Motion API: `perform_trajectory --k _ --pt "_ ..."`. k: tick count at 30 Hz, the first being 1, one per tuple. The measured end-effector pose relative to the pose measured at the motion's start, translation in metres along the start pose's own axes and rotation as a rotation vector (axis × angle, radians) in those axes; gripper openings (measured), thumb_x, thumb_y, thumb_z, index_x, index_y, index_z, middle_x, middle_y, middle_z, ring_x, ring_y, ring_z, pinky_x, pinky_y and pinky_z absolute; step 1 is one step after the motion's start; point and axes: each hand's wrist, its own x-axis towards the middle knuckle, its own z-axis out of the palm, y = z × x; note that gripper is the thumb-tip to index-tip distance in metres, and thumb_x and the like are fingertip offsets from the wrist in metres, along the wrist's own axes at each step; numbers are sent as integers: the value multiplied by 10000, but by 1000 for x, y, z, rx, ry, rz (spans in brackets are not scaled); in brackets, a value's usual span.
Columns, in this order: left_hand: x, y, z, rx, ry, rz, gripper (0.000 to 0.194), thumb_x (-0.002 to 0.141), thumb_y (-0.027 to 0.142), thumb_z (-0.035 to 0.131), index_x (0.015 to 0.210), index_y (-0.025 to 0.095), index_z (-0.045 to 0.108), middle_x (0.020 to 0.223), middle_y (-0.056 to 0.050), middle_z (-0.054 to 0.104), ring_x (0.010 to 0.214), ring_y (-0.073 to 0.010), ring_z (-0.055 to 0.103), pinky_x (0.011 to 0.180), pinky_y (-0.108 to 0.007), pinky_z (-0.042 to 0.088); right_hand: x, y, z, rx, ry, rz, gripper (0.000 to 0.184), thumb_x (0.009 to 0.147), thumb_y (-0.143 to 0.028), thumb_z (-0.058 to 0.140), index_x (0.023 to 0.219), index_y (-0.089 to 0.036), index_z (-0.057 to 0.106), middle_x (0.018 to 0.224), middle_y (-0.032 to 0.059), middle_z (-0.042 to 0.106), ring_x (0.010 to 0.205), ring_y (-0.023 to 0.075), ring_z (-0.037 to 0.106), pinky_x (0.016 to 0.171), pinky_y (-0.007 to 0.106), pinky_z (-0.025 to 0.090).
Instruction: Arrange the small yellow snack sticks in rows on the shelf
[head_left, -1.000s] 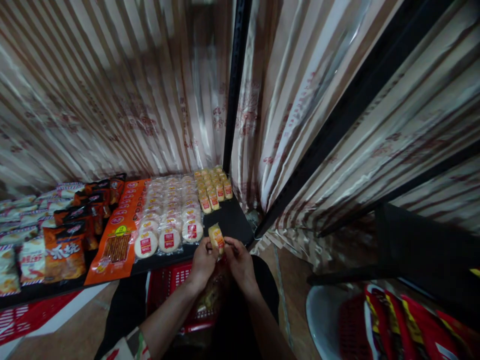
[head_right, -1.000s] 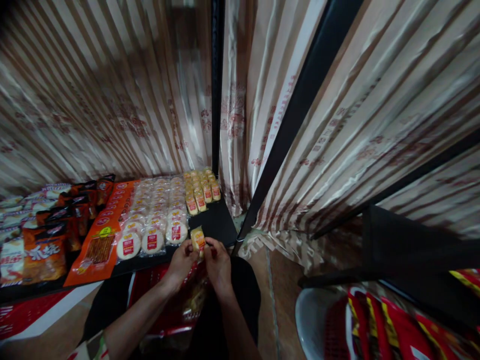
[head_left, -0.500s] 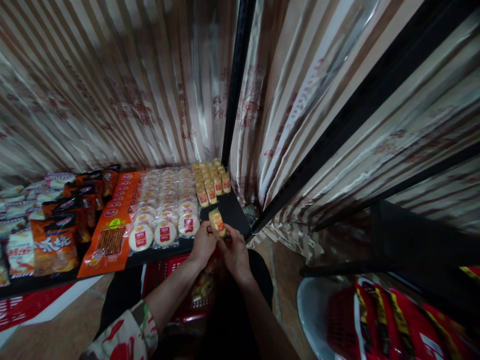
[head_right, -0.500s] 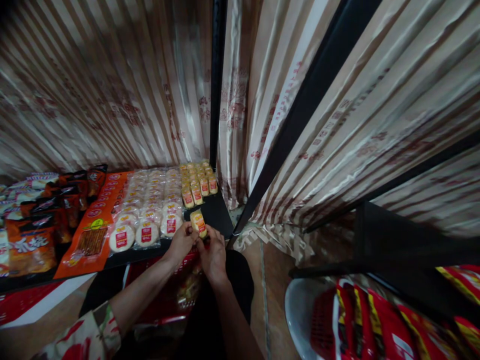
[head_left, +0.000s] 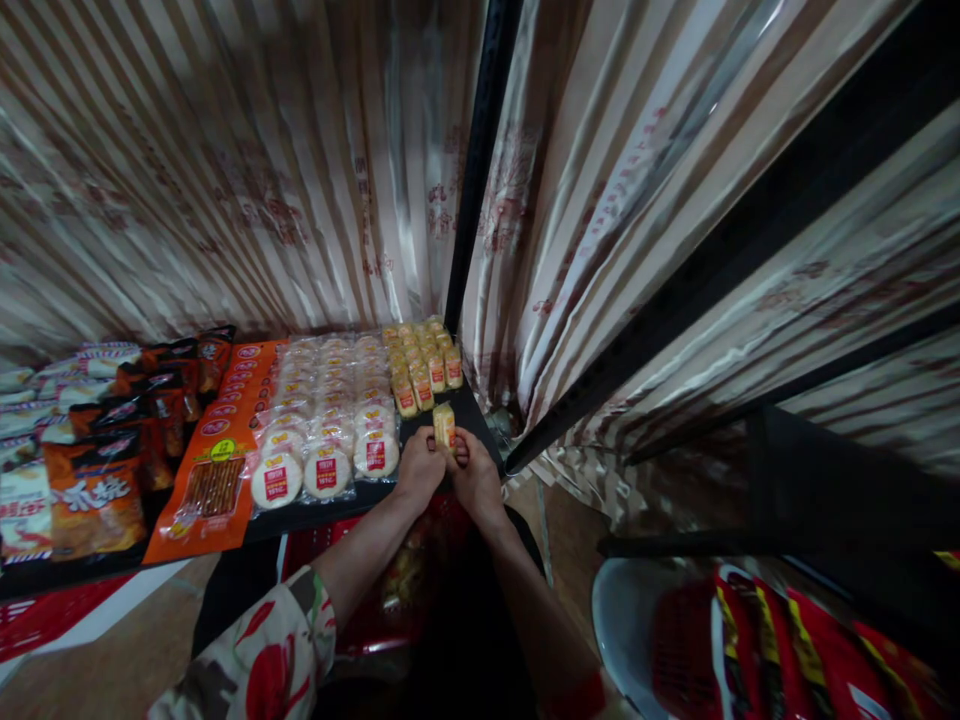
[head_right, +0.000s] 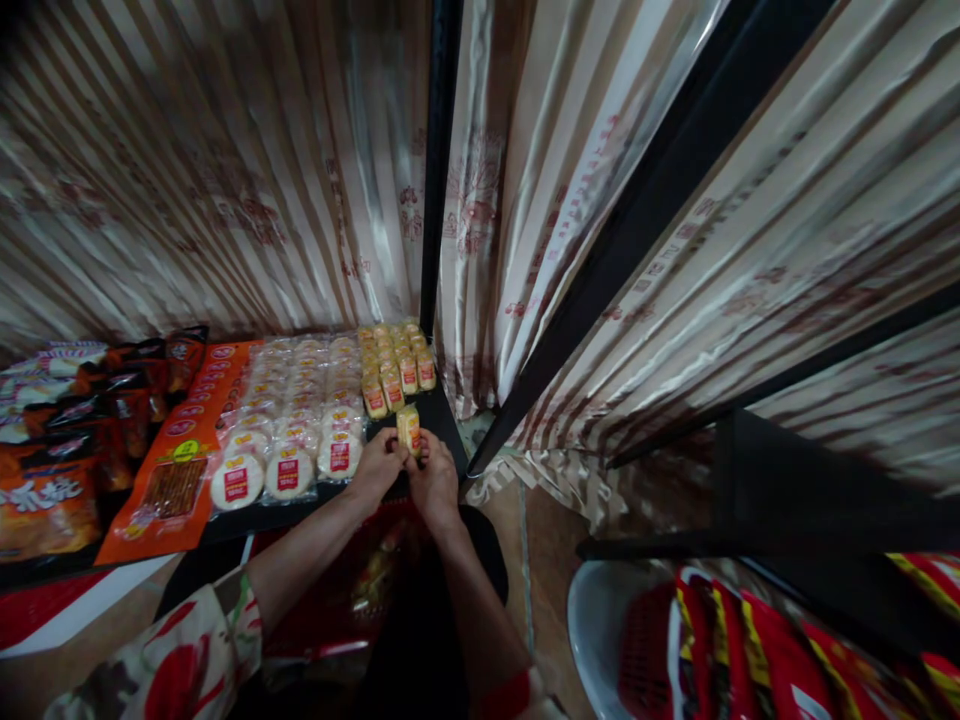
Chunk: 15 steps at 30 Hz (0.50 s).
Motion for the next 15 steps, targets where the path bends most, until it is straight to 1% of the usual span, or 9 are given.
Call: perform_trajectory --k 3,6,10,12,15 --pt "3 3 0 -4 -8 -28 270 687 99 495 933 145 598 796 -48 657 702 -130 592 647 -211 444 4 3 5 -43 27 -14 383 729 -247 538 1106 -179 547 970 85 613 816 177 575 744 335 500" --pt "7 3 0 -25 1 -52 369 691 91 494 1053 131 557 823 -55 658 721 -137 597 679 -221 448 8 4 8 -57 55 -18 395 725 -235 531 1113 -160 541 980 99 602 814 180 568 717 326 508" --pt "14 -3 5 -57 21 -62 464 706 105 501 1169 124 489 896 -67 660 783 -139 601 742 -231 451 15 9 11 -79 90 -27 415 716 -222 533 1125 -152 529 969 101 597 820 180 563 714 316 507" --pt "17 -5 8 -70 30 -57 466 719 131 506 1184 105 478 976 -95 644 817 -141 601 778 -240 451 20 11 11 -99 111 -27 439 704 -215 541 1139 -161 520 977 99 596 824 180 562 725 319 502" --pt "19 -3 8 -73 60 -30 412 722 156 520 1132 108 528 1059 -114 618 876 -147 594 830 -249 439 29 11 12 -100 137 -19 463 713 -245 538 1164 -146 504 1004 117 587 838 187 561 713 316 500"
